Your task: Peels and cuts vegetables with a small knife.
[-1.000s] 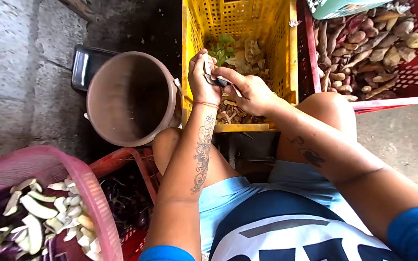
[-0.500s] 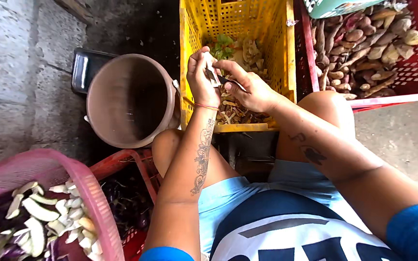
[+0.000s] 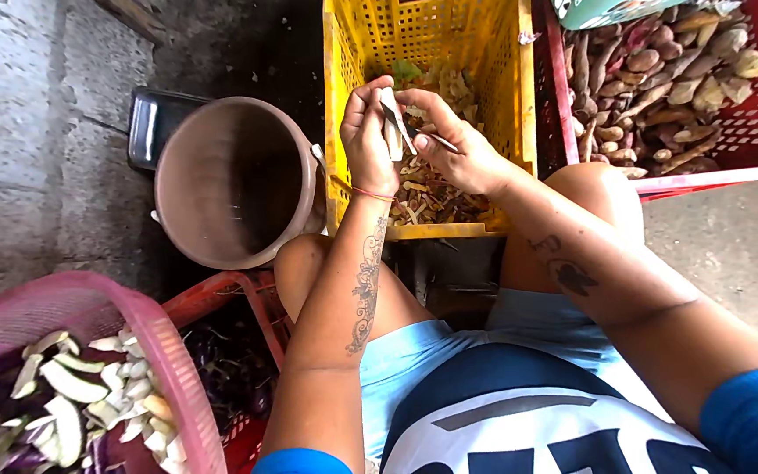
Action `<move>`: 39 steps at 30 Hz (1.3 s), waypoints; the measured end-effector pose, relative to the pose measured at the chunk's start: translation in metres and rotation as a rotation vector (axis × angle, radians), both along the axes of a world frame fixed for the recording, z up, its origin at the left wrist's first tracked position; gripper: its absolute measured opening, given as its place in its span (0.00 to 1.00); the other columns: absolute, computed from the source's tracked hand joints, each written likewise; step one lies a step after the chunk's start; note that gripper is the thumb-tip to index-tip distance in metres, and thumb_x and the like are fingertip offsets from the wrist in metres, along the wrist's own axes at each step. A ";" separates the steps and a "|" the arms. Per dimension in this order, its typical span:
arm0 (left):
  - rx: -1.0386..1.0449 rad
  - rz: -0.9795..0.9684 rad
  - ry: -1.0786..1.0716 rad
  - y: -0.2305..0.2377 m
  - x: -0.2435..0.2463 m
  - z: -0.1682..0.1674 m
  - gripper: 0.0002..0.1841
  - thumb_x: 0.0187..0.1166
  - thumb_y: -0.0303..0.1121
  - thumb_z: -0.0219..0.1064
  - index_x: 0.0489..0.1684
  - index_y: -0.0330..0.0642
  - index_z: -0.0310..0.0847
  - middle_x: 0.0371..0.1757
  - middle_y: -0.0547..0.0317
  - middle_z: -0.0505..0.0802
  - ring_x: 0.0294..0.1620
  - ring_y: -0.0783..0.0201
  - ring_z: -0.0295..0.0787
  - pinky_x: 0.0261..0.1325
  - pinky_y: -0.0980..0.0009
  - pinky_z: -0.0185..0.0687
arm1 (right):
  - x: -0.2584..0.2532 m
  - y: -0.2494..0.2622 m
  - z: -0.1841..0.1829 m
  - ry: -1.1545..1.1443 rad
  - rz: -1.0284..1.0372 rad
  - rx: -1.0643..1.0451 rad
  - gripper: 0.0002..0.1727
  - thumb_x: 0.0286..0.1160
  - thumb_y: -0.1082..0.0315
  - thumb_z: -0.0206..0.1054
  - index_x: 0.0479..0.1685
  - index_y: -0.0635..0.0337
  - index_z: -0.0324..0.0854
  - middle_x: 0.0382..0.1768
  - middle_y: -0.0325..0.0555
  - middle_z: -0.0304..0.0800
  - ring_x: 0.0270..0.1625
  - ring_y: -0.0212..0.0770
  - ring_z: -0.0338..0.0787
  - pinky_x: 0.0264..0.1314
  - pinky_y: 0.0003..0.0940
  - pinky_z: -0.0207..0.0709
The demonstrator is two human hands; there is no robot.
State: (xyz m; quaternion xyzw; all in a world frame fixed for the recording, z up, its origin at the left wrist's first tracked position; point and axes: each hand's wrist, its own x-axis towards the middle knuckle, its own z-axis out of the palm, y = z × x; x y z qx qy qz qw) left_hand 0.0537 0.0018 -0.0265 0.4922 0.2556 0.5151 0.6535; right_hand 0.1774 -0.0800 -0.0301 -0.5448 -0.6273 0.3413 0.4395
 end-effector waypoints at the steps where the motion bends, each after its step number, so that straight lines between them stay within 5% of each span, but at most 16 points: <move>1: 0.008 -0.011 0.007 -0.001 0.000 0.000 0.14 0.89 0.21 0.43 0.50 0.36 0.78 0.31 0.66 0.87 0.24 0.78 0.82 0.27 0.83 0.80 | 0.000 0.000 -0.001 0.005 -0.013 0.024 0.28 0.91 0.61 0.51 0.89 0.54 0.59 0.51 0.46 0.91 0.45 0.35 0.90 0.53 0.38 0.84; 11: -0.005 -0.084 -0.003 -0.009 0.001 0.000 0.15 0.86 0.20 0.43 0.50 0.37 0.79 0.31 0.67 0.88 0.21 0.78 0.81 0.25 0.82 0.80 | 0.002 0.003 -0.004 0.056 -0.074 0.117 0.21 0.92 0.64 0.51 0.79 0.61 0.68 0.50 0.45 0.91 0.46 0.30 0.91 0.54 0.33 0.85; 14: -0.014 -0.139 -0.016 -0.007 0.001 -0.001 0.15 0.88 0.21 0.42 0.56 0.38 0.76 0.34 0.66 0.88 0.23 0.77 0.82 0.25 0.82 0.81 | 0.004 0.004 -0.004 0.008 -0.119 0.118 0.23 0.91 0.63 0.53 0.81 0.60 0.67 0.45 0.44 0.91 0.42 0.35 0.90 0.49 0.40 0.85; 17: -0.040 -0.116 0.018 -0.005 0.002 -0.003 0.11 0.88 0.21 0.46 0.54 0.39 0.74 0.33 0.65 0.86 0.23 0.77 0.80 0.25 0.82 0.79 | 0.007 0.004 -0.003 -0.023 -0.121 0.046 0.32 0.91 0.61 0.53 0.92 0.54 0.54 0.53 0.48 0.92 0.47 0.40 0.92 0.55 0.45 0.86; 21: -0.041 -0.122 0.016 -0.008 0.001 -0.003 0.11 0.89 0.23 0.49 0.40 0.40 0.77 0.25 0.66 0.86 0.18 0.77 0.80 0.22 0.82 0.80 | 0.008 0.005 -0.003 0.040 -0.114 0.051 0.23 0.92 0.63 0.52 0.83 0.57 0.67 0.67 0.49 0.87 0.57 0.35 0.91 0.63 0.37 0.84; 23: -0.095 -0.146 -0.009 -0.009 0.002 -0.002 0.12 0.91 0.24 0.48 0.38 0.41 0.77 0.25 0.65 0.86 0.18 0.76 0.80 0.23 0.81 0.81 | 0.009 0.005 0.000 0.129 -0.102 0.063 0.20 0.92 0.66 0.51 0.77 0.61 0.71 0.69 0.46 0.84 0.53 0.27 0.89 0.57 0.27 0.83; 26: -0.231 -0.202 -0.049 -0.009 0.003 0.001 0.14 0.95 0.32 0.44 0.41 0.46 0.74 0.25 0.65 0.85 0.16 0.76 0.76 0.20 0.83 0.75 | 0.005 0.004 0.005 0.373 -0.088 0.017 0.18 0.93 0.68 0.49 0.76 0.64 0.68 0.40 0.38 0.82 0.24 0.23 0.76 0.25 0.18 0.73; 32: -0.376 -0.115 -0.080 0.003 -0.001 0.009 0.13 0.95 0.35 0.44 0.53 0.46 0.76 0.32 0.64 0.84 0.17 0.77 0.73 0.18 0.84 0.70 | -0.002 0.001 0.001 0.225 -0.110 0.027 0.24 0.92 0.65 0.49 0.83 0.61 0.67 0.46 0.39 0.82 0.32 0.23 0.77 0.33 0.20 0.73; 33: -0.385 -0.084 -0.071 0.006 -0.002 0.009 0.14 0.95 0.35 0.44 0.52 0.45 0.78 0.31 0.64 0.85 0.17 0.77 0.73 0.18 0.84 0.70 | -0.002 0.000 0.000 0.164 -0.096 0.042 0.25 0.92 0.65 0.50 0.84 0.60 0.67 0.54 0.40 0.85 0.40 0.25 0.82 0.42 0.22 0.78; 34: -0.393 -0.059 -0.062 0.008 -0.002 0.009 0.15 0.95 0.35 0.43 0.50 0.45 0.79 0.30 0.64 0.84 0.17 0.76 0.74 0.18 0.84 0.70 | 0.000 -0.002 -0.001 0.066 -0.051 0.051 0.28 0.91 0.63 0.50 0.88 0.58 0.64 0.70 0.45 0.85 0.58 0.31 0.89 0.61 0.30 0.82; 35: -0.407 -0.029 -0.063 0.010 -0.003 0.009 0.16 0.95 0.35 0.44 0.48 0.44 0.79 0.29 0.64 0.85 0.18 0.76 0.75 0.19 0.83 0.72 | -0.001 -0.002 -0.002 -0.030 -0.015 0.059 0.30 0.91 0.61 0.50 0.91 0.57 0.59 0.74 0.50 0.83 0.63 0.40 0.90 0.65 0.41 0.83; 37: -0.445 0.004 -0.086 0.013 -0.004 0.010 0.15 0.95 0.35 0.44 0.48 0.43 0.78 0.29 0.63 0.85 0.20 0.74 0.79 0.22 0.82 0.78 | -0.006 -0.003 -0.003 -0.163 0.022 0.089 0.32 0.90 0.59 0.52 0.92 0.54 0.58 0.57 0.54 0.92 0.49 0.50 0.93 0.52 0.55 0.85; 39: -0.472 0.017 -0.093 0.013 -0.005 0.013 0.15 0.95 0.35 0.44 0.48 0.43 0.78 0.27 0.63 0.84 0.17 0.75 0.76 0.19 0.82 0.74 | -0.009 -0.005 -0.001 -0.244 0.057 0.102 0.32 0.88 0.61 0.54 0.92 0.53 0.60 0.44 0.51 0.92 0.38 0.51 0.90 0.42 0.56 0.82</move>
